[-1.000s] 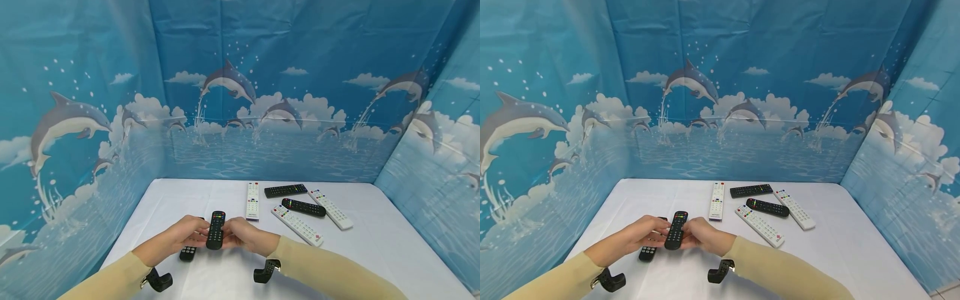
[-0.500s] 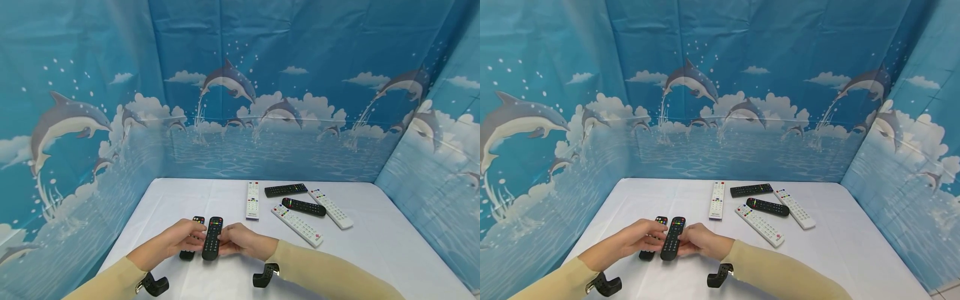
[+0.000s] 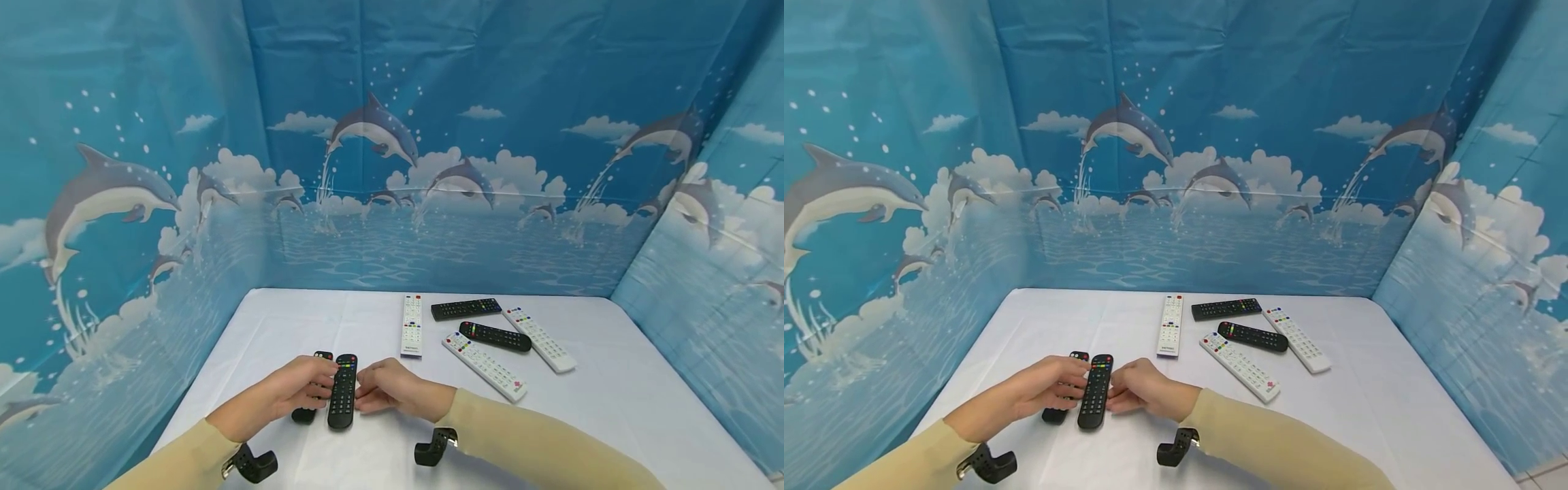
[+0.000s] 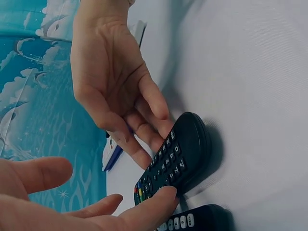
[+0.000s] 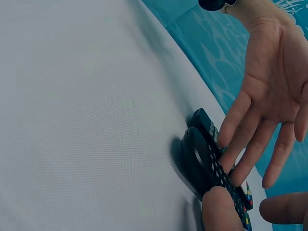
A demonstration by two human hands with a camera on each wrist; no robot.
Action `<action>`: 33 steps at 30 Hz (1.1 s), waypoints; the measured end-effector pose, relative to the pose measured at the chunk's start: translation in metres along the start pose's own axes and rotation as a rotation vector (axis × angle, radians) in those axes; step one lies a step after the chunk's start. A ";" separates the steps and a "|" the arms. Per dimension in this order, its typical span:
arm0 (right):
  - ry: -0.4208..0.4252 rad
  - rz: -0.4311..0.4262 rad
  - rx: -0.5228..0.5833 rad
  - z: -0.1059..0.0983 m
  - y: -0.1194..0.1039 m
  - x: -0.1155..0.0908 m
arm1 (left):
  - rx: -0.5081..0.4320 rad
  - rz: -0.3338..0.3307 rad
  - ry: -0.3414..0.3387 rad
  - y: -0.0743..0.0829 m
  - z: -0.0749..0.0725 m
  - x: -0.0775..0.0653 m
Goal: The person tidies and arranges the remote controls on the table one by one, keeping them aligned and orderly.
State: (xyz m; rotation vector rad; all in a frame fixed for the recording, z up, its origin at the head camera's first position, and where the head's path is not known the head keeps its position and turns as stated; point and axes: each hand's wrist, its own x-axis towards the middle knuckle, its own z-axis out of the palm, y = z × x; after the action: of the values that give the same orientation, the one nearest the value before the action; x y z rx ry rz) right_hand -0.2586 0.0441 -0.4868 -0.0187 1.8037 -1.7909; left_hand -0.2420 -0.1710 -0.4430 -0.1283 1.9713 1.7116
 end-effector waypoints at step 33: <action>-0.022 0.021 0.114 0.004 0.007 -0.006 | 0.020 -0.001 0.040 0.000 0.001 0.001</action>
State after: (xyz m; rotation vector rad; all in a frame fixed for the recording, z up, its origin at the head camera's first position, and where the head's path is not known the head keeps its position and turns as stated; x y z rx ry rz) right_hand -0.2489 0.0436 -0.4906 0.0254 1.6780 -1.8690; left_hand -0.2426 -0.1696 -0.4438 -0.1580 2.0160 1.7006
